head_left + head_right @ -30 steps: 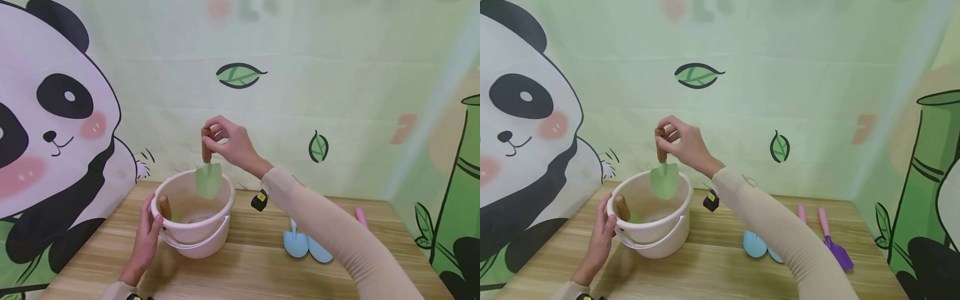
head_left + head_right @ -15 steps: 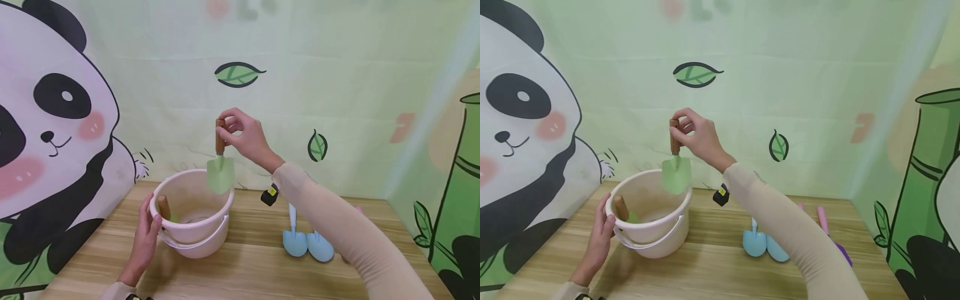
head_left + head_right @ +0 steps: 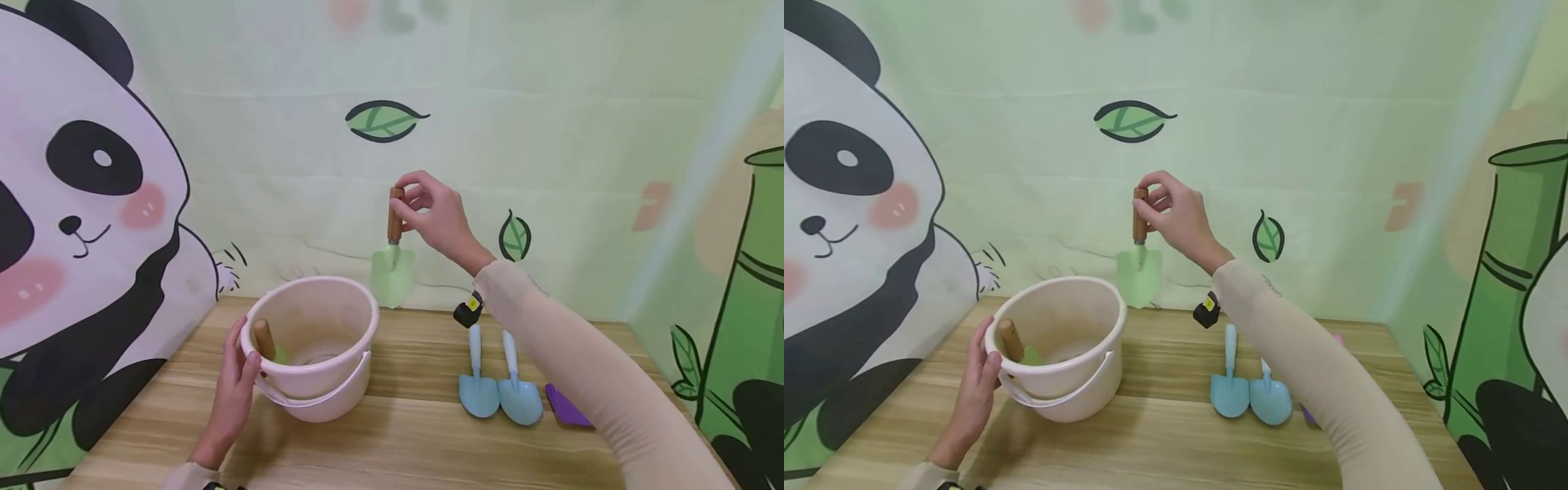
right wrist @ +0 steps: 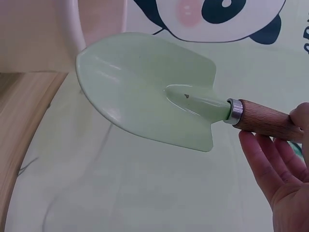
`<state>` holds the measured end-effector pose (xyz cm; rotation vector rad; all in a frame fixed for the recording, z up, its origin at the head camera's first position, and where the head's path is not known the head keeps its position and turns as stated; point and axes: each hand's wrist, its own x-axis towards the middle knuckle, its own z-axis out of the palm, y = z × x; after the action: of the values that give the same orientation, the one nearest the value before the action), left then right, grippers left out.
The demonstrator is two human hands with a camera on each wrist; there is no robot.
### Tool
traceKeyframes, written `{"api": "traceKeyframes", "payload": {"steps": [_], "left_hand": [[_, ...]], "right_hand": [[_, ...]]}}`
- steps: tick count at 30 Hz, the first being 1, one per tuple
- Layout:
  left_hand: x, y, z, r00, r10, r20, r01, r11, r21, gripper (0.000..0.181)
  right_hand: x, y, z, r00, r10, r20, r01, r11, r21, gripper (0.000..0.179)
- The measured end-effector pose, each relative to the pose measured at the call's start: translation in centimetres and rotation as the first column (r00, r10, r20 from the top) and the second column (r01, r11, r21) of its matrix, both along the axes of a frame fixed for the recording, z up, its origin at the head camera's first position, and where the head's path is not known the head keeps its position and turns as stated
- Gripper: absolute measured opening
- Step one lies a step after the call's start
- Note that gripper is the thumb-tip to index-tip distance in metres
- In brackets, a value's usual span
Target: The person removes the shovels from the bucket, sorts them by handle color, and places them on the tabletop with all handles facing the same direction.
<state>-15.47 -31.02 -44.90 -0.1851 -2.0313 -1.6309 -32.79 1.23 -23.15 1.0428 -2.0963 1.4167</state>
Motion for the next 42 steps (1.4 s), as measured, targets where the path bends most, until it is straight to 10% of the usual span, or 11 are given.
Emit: {"api": "traceKeyframes", "payload": {"steps": [42], "left_hand": [[0.0, 0.0, 0.0, 1.0, -0.003, 0.029, 0.002, 1.0, 0.012, 0.059]], "right_hand": [[-3.3, 6.9, -10.6, 0.941, -0.119, 0.318, 0.095, 0.991, 0.089, 0.025]]}}
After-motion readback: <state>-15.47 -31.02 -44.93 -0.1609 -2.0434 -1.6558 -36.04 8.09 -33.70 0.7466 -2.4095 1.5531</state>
